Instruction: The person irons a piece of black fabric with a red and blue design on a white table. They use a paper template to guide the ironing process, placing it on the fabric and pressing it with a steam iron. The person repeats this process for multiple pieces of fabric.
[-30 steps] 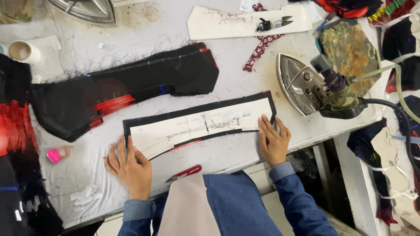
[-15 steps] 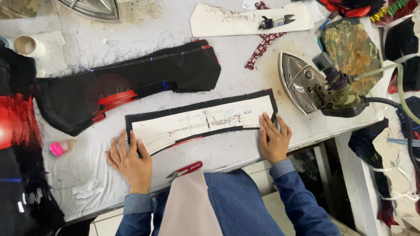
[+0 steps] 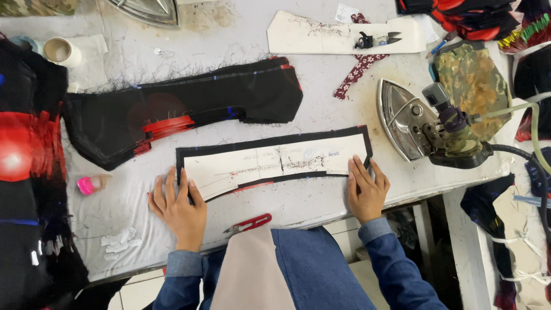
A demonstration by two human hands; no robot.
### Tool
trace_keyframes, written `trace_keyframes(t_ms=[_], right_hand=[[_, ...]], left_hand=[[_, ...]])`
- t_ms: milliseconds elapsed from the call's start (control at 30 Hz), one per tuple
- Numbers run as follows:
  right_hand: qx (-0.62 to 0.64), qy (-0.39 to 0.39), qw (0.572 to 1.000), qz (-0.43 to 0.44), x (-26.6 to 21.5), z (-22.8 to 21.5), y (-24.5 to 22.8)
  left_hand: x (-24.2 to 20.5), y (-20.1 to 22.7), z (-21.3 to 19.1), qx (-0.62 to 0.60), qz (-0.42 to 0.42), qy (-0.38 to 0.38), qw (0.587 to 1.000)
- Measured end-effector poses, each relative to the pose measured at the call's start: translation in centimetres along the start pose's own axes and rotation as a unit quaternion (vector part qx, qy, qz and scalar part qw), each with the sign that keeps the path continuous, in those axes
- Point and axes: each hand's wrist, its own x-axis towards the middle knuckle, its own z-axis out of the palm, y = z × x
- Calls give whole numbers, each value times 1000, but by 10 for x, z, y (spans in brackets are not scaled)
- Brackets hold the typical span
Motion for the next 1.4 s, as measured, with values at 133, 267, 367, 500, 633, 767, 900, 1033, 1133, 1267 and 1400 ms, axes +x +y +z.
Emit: trace_keyframes(t_ms=[133,267,367,500,633,767,900,1033,1133,1267,1400], right_hand=[[-15,26,999,-10,3,-1,-8],[219,-17,965,-145,-9,24,-70],[360,-210,853,-314,7,-21,-151],[263,-280,865,-324,-22,13,-167],[215,-384,874,-208,-29,7,-135],[224,-413,869,154,-3,-52,-102],[209,-329,860,329,-1,-78,-73],[279,-273,780,489,-9,-60,-64],[431,-236,663,564,-2,-58,-79],[548,-232,542,593,24,-70,-100],[515,-211,556,618,19,-45,-96]], left_hand=[[0,-2,2,-9,-2,-5,1000],[1,-4,3,-45,-28,-23,998],[5,3,-1,-49,-41,-42,997],[14,20,-3,-47,-24,-63,997],[26,48,12,-194,73,-79,975],[22,99,27,-399,144,-208,882],[12,149,29,-384,247,-286,842],[11,173,31,-313,364,-293,827],[7,176,34,-274,377,-290,836],[6,174,36,-273,377,-292,836],[12,175,35,-275,383,-297,831]])
